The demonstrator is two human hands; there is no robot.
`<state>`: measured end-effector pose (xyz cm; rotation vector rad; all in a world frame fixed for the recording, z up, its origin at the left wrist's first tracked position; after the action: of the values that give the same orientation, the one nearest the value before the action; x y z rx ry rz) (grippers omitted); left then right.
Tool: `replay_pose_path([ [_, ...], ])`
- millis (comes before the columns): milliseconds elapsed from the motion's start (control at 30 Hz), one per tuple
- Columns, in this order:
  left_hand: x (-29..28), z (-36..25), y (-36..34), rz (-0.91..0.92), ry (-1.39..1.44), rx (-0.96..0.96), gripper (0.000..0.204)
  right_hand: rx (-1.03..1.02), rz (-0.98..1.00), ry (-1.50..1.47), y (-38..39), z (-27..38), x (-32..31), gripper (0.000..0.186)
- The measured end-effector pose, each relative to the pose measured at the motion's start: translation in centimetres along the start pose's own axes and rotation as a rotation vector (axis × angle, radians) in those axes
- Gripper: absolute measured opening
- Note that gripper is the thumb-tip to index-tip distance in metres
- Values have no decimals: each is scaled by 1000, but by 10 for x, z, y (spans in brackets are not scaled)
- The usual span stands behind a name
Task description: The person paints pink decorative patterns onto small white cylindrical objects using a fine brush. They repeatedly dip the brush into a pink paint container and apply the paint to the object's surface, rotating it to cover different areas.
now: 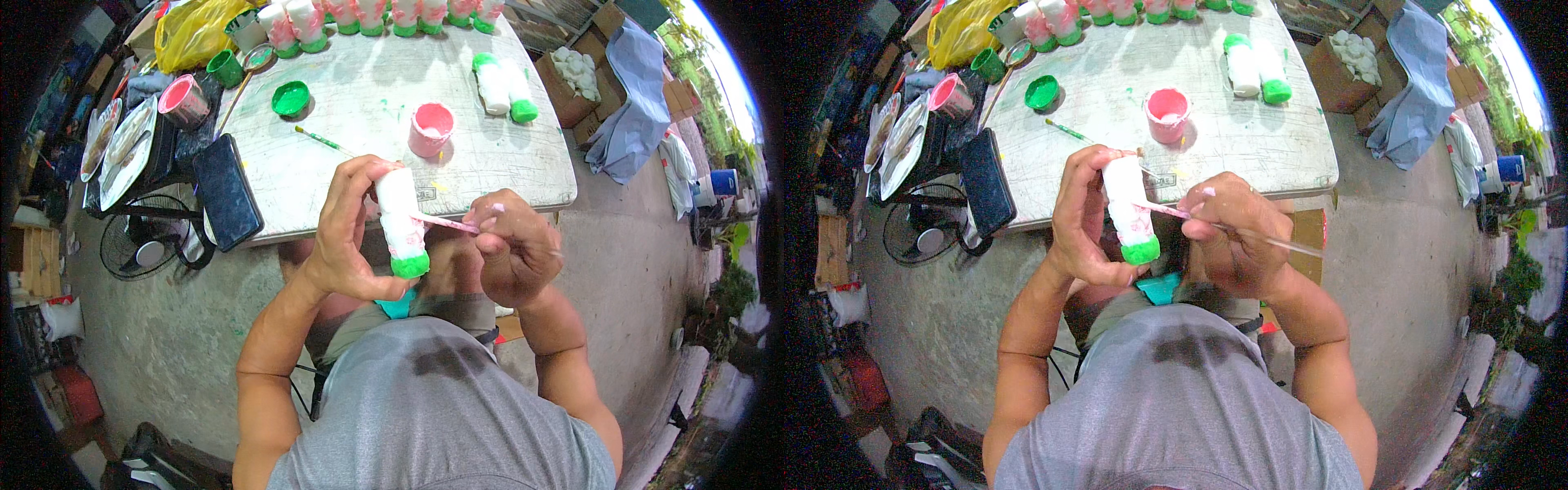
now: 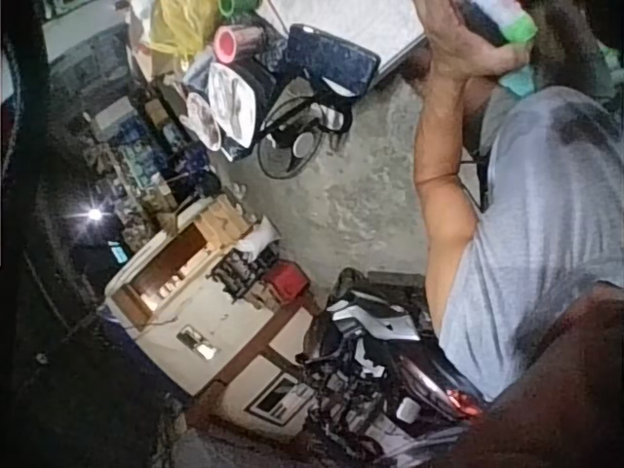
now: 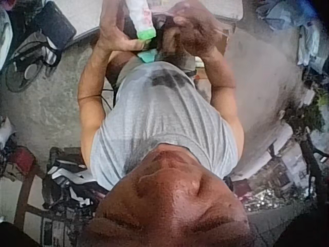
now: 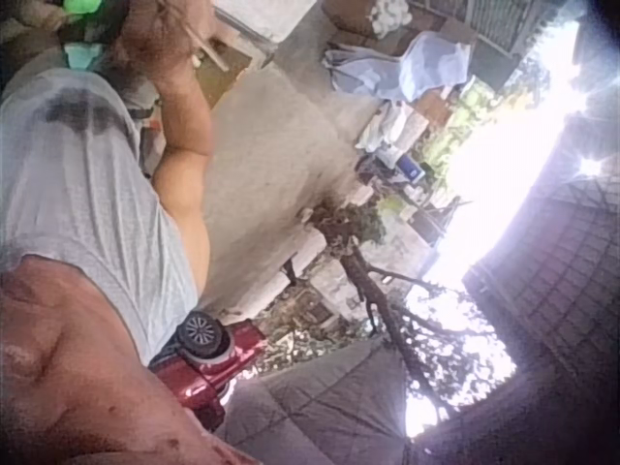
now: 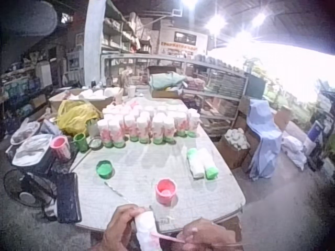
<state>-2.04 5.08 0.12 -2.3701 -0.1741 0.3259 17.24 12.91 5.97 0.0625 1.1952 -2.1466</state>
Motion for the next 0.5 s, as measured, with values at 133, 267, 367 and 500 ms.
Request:
replay_pose_path([
  [133, -2, -2, -1, 17, -68, -23, 103, 7, 16, 1, 6, 4, -6, 19],
  [267, -1, -4, -3, 26, -89, -29, 102, 17, 11, 19, -3, 8, -7, 19],
  [367, -2, -2, -1, 28, -98, -26, 101, 3, 50, 52, -8, 7, 1, 19],
  [500, -2, -2, -2, 23, -79, -32, 100, 43, 6, -48, 1, 3, -2, 17],
])
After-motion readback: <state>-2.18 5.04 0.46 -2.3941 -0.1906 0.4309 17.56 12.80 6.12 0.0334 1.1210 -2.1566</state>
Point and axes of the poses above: each hand's wrist, its own y-axis away from the middle knuckle, its own x-axis out of the palm, z = x × y, the point moved 4 cm from there along -y, towards the middle knuckle, and after that the axes turned 7 degrees about z, right-handed, at the moved point
